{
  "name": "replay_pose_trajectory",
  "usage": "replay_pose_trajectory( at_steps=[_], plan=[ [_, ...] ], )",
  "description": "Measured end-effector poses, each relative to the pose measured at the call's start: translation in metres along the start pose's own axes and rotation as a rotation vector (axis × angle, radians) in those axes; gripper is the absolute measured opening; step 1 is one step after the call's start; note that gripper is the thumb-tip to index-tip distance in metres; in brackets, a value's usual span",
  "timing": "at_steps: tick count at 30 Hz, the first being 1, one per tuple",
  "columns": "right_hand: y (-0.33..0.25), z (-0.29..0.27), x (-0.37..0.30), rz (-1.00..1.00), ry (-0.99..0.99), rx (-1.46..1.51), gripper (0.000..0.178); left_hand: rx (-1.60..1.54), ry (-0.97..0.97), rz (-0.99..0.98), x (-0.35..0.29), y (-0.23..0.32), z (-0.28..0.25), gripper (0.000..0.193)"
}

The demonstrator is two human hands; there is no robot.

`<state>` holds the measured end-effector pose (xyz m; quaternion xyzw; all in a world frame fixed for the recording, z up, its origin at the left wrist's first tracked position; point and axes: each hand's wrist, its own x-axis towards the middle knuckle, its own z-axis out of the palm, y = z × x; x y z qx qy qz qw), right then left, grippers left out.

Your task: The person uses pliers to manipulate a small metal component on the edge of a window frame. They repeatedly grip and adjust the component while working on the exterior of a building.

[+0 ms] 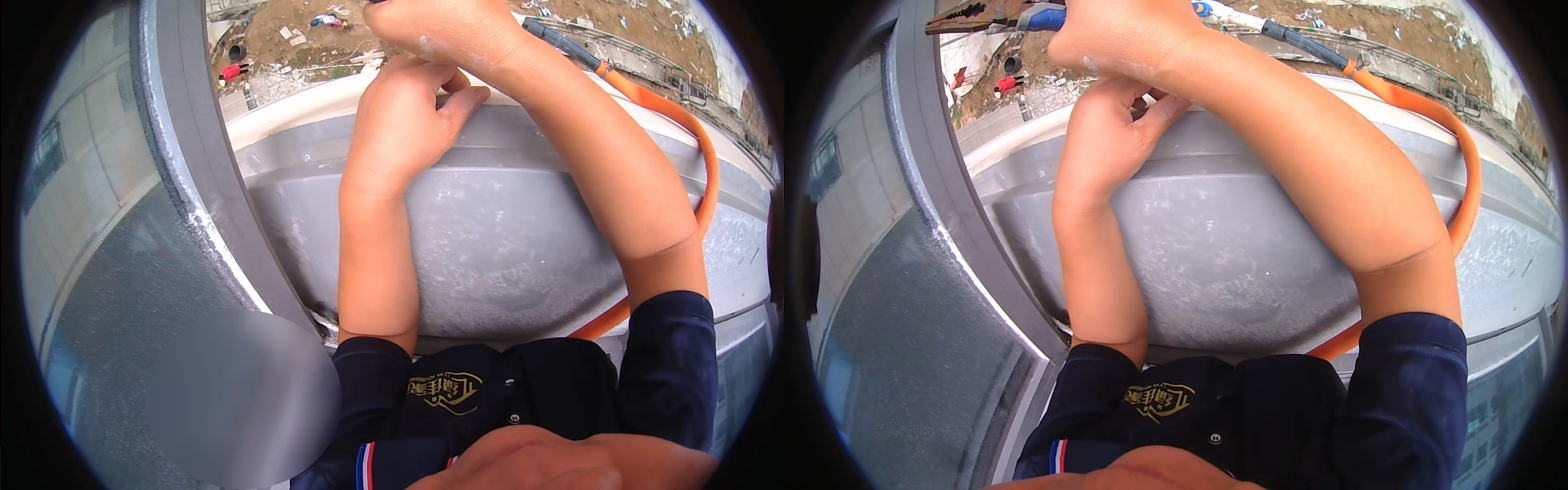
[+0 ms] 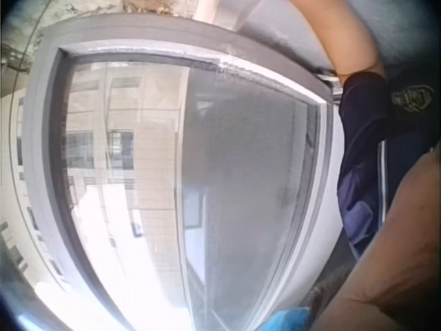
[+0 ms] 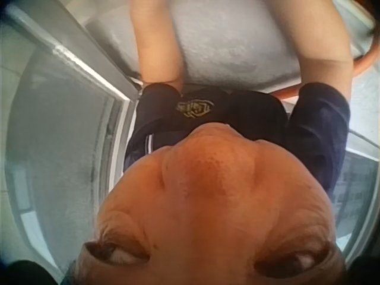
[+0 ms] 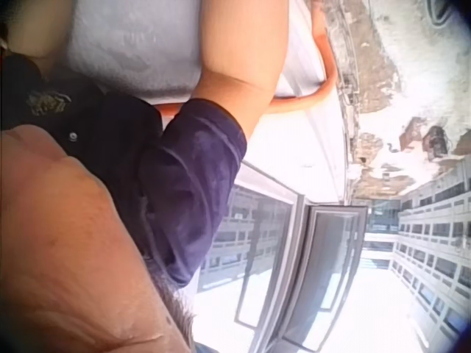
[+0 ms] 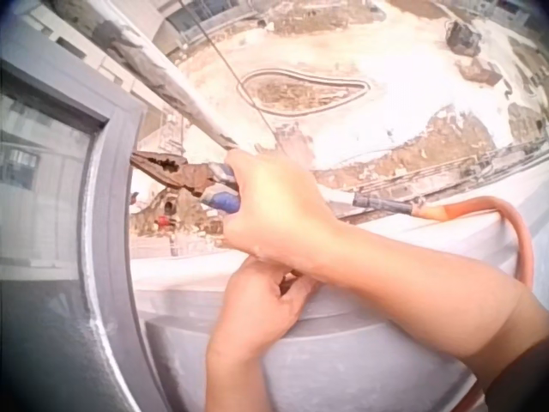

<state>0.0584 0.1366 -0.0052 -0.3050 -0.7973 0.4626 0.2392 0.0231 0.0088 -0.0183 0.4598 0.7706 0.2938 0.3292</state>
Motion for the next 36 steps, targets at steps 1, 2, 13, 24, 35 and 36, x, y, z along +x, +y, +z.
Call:
replay_pose_trajectory(
  at_steps=[1, 2, 13, 24, 35, 36],
  plan=[
    [-0.001, 0.0, 0.0, 0.009, -0.002, 0.003, 0.02, -0.006, 0.003, 0.005, 0.0, 0.0, 0.001, 0.019],
    [-0.002, 0.0, 0.0, 0.019, -0.004, 0.006, 0.02, -0.012, 0.006, 0.01, 0.0, 0.0, 0.001, 0.019],
    [-0.002, -0.002, 0.003, 0.051, -0.038, -0.084, 0.022, -0.016, 0.008, -0.025, 0.0, 0.008, -0.001, 0.017],
    [0.001, 0.001, 0.002, 0.027, -0.014, -0.075, 0.02, -0.002, -0.001, -0.007, 0.001, 0.008, -0.001, 0.017],
    [-0.001, 0.001, 0.002, 0.049, -0.017, -0.007, 0.026, 0.028, 0.093, 0.192, 0.003, -0.003, 0.004, 0.018],
    [-0.004, 0.0, 0.002, 0.058, -0.029, 0.017, 0.026, 0.049, 0.119, 0.244, 0.002, -0.004, 0.004, 0.019]
  ],
)
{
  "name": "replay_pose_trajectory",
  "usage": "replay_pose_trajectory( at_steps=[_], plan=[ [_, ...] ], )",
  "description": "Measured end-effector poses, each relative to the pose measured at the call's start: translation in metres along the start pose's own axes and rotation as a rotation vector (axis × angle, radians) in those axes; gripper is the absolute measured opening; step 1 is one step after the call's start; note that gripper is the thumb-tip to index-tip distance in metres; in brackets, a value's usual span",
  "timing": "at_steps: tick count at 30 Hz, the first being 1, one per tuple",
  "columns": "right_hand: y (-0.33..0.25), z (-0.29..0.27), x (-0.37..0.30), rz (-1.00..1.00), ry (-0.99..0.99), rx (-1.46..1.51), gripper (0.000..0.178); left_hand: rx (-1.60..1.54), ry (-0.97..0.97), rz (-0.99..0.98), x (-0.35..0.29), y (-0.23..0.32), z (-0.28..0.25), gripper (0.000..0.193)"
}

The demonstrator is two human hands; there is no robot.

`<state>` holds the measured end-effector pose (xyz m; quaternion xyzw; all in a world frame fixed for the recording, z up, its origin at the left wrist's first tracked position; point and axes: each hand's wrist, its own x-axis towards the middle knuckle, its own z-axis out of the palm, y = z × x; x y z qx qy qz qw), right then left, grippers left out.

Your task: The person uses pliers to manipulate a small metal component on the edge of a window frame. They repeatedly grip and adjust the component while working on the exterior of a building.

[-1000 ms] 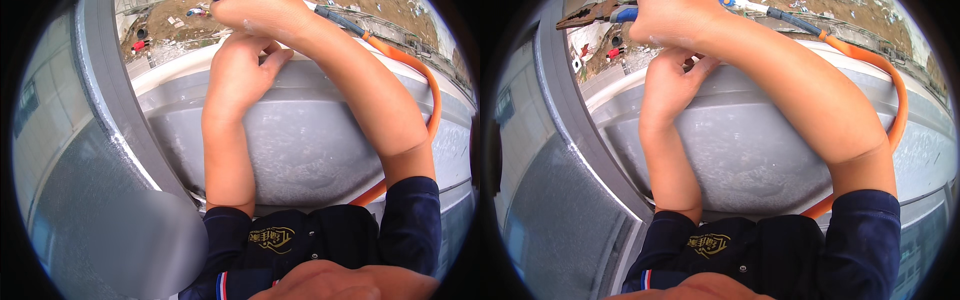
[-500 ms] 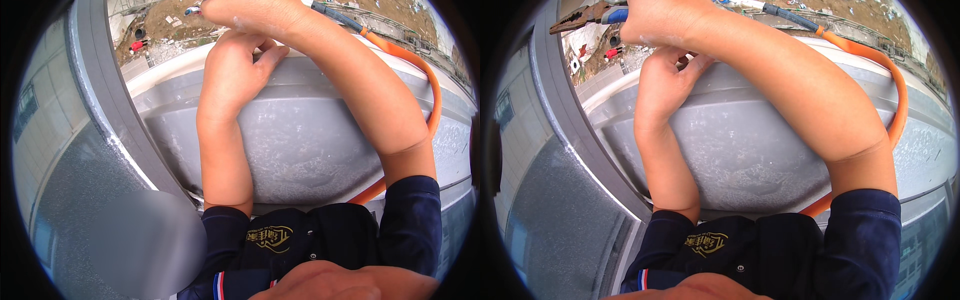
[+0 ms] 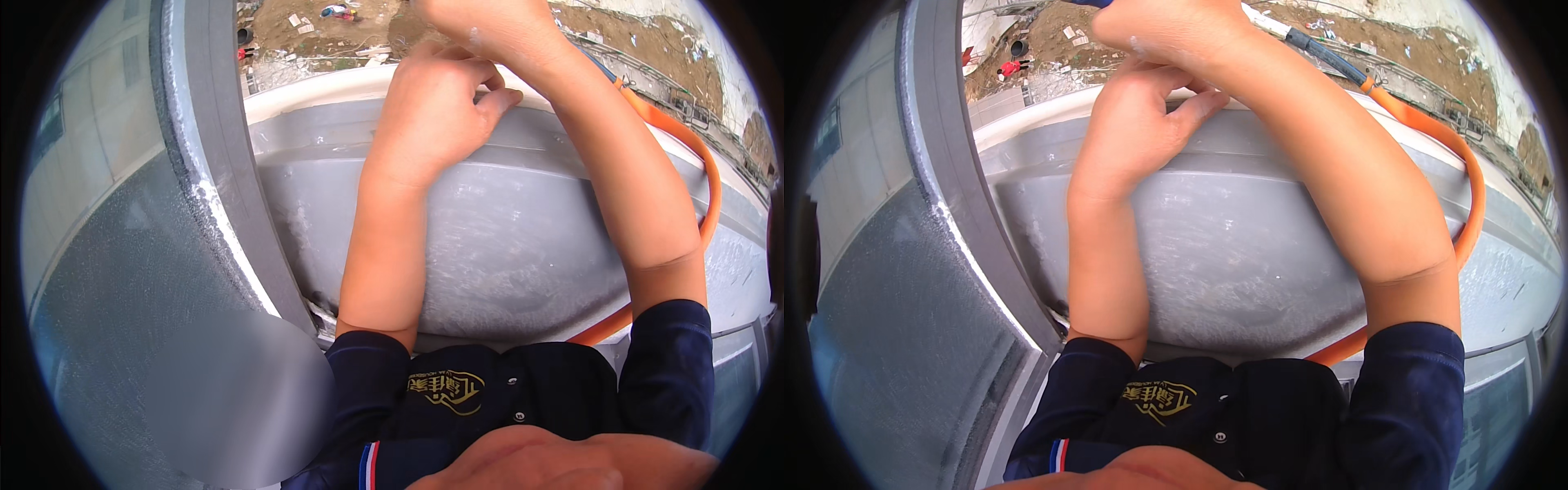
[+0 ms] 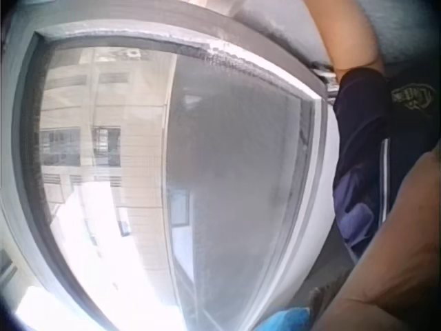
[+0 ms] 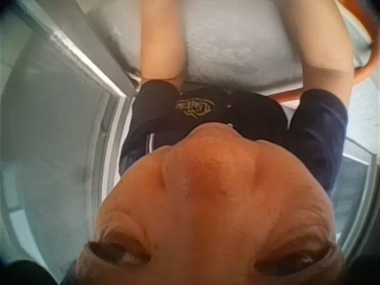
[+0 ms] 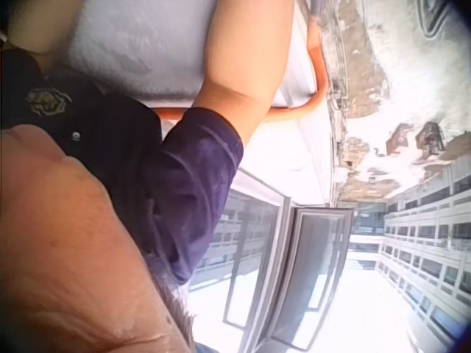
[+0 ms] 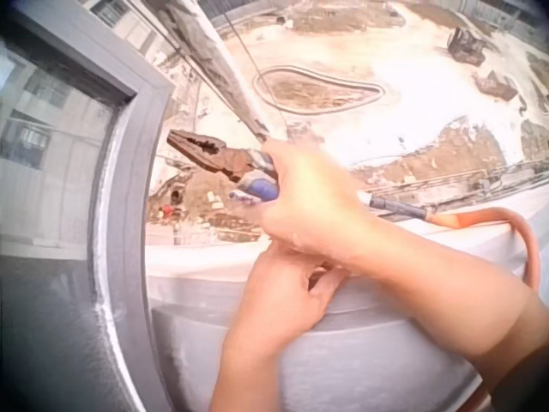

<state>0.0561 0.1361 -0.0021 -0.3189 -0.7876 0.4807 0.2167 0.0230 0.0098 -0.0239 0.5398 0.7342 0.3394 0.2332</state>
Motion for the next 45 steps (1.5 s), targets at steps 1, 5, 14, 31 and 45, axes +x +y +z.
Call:
replay_pose_trajectory(
  at_steps=[1, 5, 14, 31, 45],
  plan=[
    [0.0, 0.0, 0.0, 0.015, 0.009, -0.024, 0.024, -0.007, -0.012, -0.005, 0.0, 0.002, -0.002, 0.02],
    [-0.016, -0.008, -0.005, 0.078, -0.077, -0.014, 0.022, 0.006, -0.164, -0.172, -0.005, 0.006, -0.007, 0.023],
    [0.005, 0.006, -0.003, -0.013, 0.032, -0.075, 0.023, 0.012, -0.139, -0.17, -0.006, 0.006, -0.005, 0.024],
    [0.001, -0.005, 0.0, -0.018, -0.058, -0.101, 0.021, -0.068, -0.185, -0.228, -0.004, 0.005, -0.001, 0.023],
    [0.001, -0.001, 0.001, 0.018, -0.042, -0.109, 0.021, -0.072, -0.177, -0.205, -0.003, 0.004, -0.002, 0.023]
  ],
)
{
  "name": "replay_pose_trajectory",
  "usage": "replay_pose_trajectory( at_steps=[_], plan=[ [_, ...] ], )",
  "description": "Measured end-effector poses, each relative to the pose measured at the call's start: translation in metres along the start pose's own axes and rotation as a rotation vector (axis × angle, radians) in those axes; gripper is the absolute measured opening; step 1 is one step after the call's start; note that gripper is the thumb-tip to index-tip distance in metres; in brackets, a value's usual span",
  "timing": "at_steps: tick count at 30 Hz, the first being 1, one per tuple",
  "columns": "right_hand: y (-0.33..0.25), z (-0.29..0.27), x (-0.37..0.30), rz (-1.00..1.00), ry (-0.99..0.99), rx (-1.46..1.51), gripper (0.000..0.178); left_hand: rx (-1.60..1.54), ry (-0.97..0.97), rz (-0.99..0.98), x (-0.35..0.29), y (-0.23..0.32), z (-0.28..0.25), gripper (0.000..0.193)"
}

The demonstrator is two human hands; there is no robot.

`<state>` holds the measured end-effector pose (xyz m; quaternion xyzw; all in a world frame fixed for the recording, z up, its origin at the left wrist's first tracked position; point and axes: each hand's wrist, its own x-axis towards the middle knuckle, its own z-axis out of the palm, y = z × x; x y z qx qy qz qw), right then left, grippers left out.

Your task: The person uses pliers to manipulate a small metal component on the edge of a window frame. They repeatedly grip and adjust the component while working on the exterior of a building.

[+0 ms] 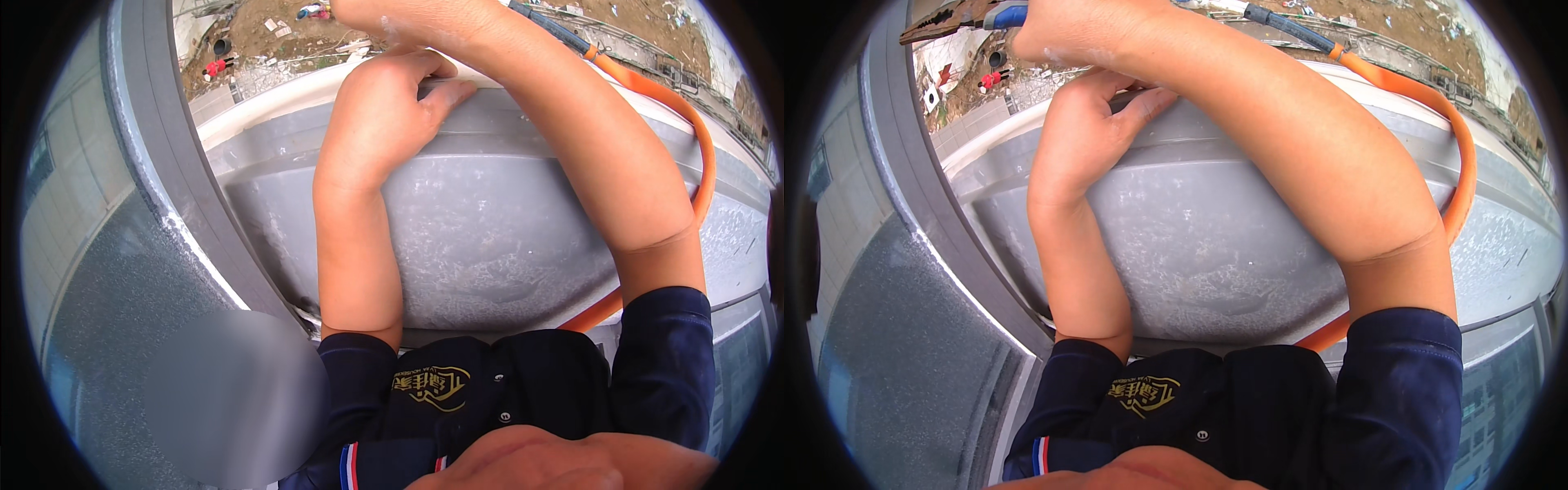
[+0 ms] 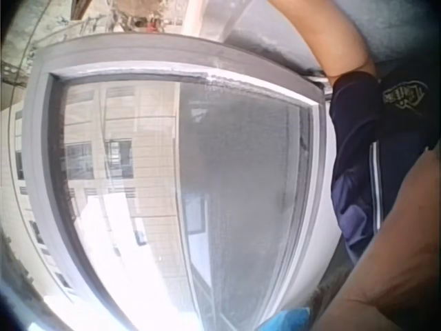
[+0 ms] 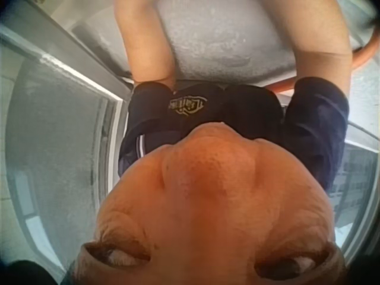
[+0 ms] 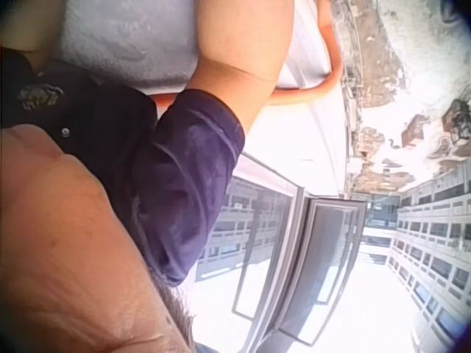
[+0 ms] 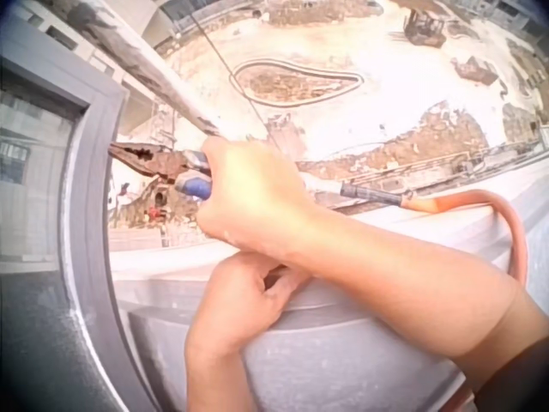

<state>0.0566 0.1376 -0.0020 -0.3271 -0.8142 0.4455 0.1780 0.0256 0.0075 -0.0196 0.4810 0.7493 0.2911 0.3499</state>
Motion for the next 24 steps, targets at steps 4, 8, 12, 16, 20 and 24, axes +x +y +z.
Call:
replay_pose_trajectory(
  at_steps=[4, 8, 12, 16, 20, 24],
  plan=[
    [0.001, 0.002, 0.0, -0.016, 0.007, 0.004, 0.022, 0.008, 0.004, 0.004, -0.001, 0.0, -0.001, 0.024],
    [-0.002, -0.007, -0.004, -0.016, -0.014, 0.013, 0.023, 0.016, -0.01, -0.012, 0.0, 0.002, -0.001, 0.024],
    [-0.003, -0.003, 0.002, 0.028, 0.005, -0.045, 0.025, -0.01, -0.015, 0.0, 0.002, 0.002, 0.001, 0.024],
    [-0.011, -0.006, -0.005, -0.06, 0.0, -0.091, 0.023, 0.008, -0.011, 0.009, -0.004, -0.004, 0.0, 0.025],
    [-0.003, 0.004, -0.006, -0.086, 0.088, -0.078, 0.021, 0.079, -0.04, 0.035, -0.002, 0.001, -0.004, 0.023],
    [0.004, 0.007, -0.001, -0.098, 0.071, -0.062, 0.023, 0.093, -0.039, 0.026, -0.003, 0.002, -0.005, 0.024]
  ],
)
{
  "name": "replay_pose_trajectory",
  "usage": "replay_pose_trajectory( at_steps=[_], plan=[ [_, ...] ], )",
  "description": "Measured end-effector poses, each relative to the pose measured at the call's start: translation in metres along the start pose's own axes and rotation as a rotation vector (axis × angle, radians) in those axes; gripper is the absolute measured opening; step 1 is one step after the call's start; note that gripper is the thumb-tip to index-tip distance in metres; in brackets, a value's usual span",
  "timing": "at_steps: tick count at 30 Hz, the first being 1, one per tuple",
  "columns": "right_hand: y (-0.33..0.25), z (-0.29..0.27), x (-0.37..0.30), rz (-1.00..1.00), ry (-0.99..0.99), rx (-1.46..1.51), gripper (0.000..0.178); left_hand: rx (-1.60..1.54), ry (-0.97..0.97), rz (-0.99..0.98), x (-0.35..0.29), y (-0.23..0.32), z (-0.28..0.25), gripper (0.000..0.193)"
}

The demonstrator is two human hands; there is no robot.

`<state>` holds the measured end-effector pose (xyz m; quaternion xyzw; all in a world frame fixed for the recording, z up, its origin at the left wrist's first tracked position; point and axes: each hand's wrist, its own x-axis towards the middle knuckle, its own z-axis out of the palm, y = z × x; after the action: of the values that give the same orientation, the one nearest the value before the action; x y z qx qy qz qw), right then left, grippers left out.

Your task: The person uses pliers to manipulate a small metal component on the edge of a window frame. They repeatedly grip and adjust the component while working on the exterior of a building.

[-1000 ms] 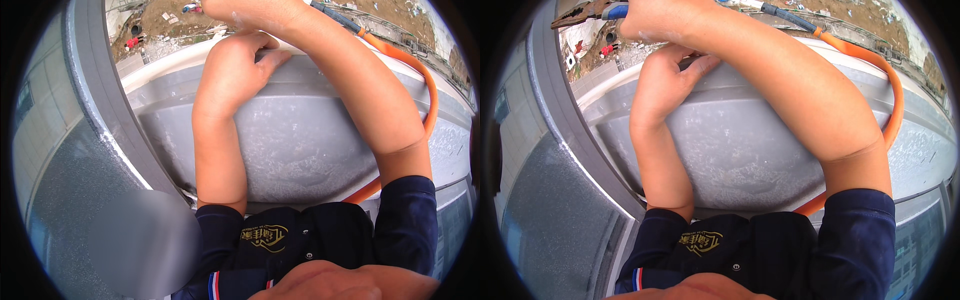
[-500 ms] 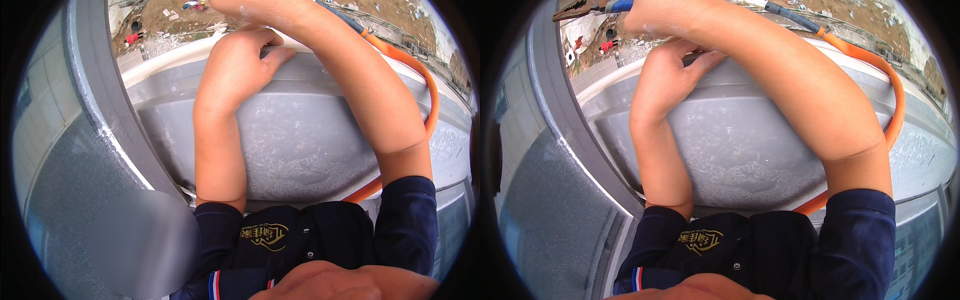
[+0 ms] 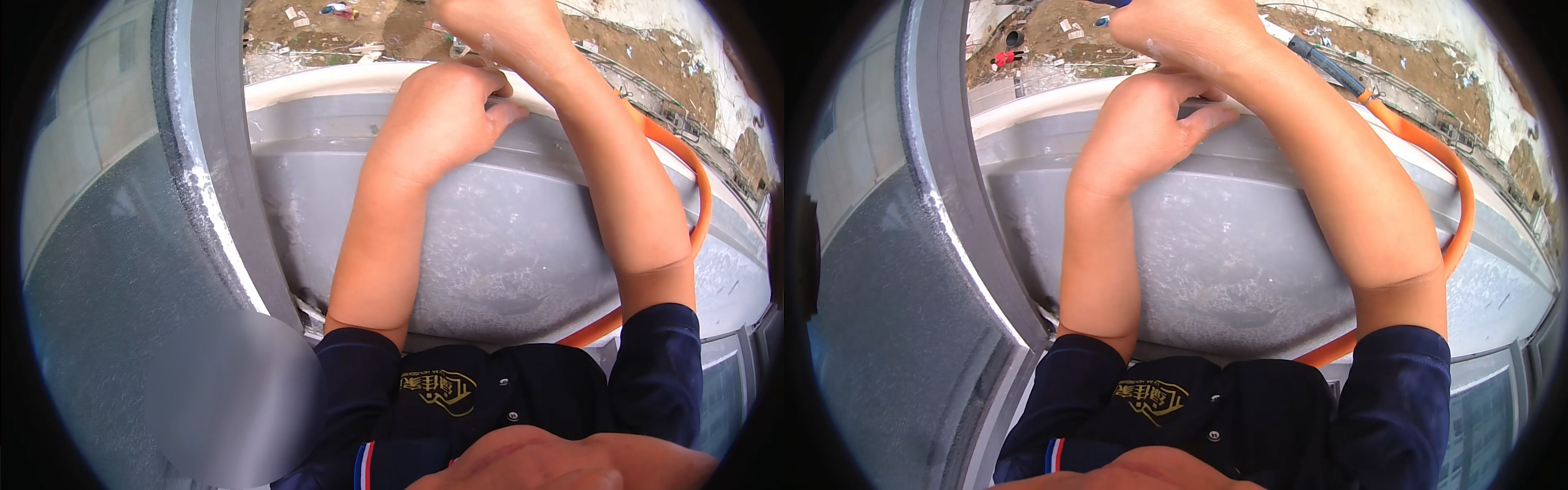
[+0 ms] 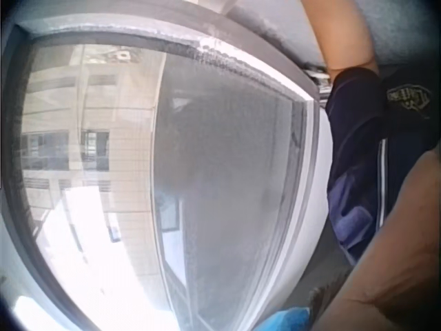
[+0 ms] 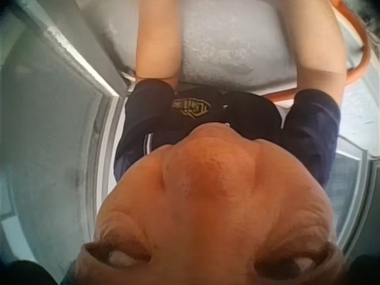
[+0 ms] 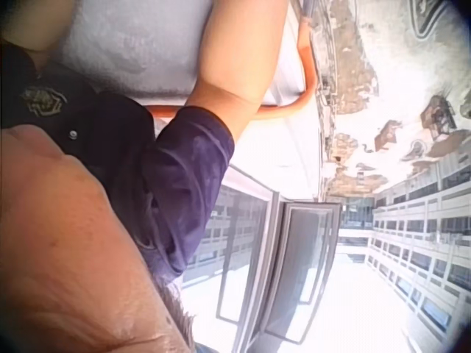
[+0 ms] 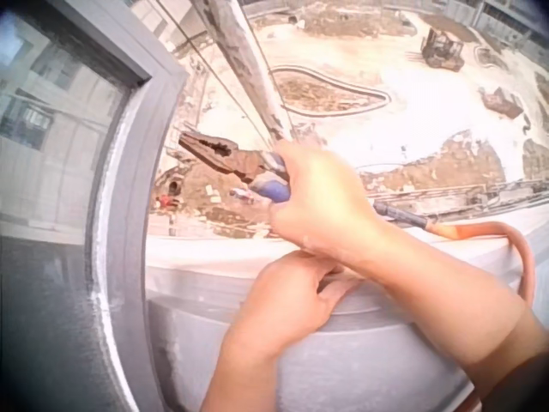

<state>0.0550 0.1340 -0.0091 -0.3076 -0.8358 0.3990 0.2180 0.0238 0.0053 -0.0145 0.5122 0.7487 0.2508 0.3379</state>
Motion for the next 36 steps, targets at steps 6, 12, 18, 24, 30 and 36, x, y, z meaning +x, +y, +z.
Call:
replay_pose_trajectory(
  at_steps=[6, 12, 18, 24, 30, 36],
  plan=[
    [-0.018, -0.008, -0.007, 0.036, 0.004, -0.038, 0.019, -0.022, -0.015, -0.049, 0.0, 0.0, 0.001, 0.024],
    [-0.007, -0.007, 0.002, 0.053, -0.039, -0.022, 0.019, -0.058, 0.018, -0.034, 0.001, 0.002, 0.003, 0.024],
    [-0.005, -0.004, 0.0, 0.03, 0.0, 0.004, 0.019, -0.09, 0.032, -0.002, 0.001, -0.003, 0.006, 0.023],
    [-0.003, -0.003, 0.001, 0.016, -0.021, 0.058, 0.02, -0.093, 0.028, 0.003, 0.002, -0.003, 0.005, 0.023],
    [-0.005, -0.005, 0.0, 0.016, -0.038, 0.053, 0.026, -0.07, -0.036, -0.036, 0.0, 0.0, 0.001, 0.024],
    [-0.002, -0.002, -0.002, -0.035, 0.01, 0.02, 0.025, -0.073, -0.011, -0.011, 0.0, -0.001, 0.002, 0.025]
  ],
)
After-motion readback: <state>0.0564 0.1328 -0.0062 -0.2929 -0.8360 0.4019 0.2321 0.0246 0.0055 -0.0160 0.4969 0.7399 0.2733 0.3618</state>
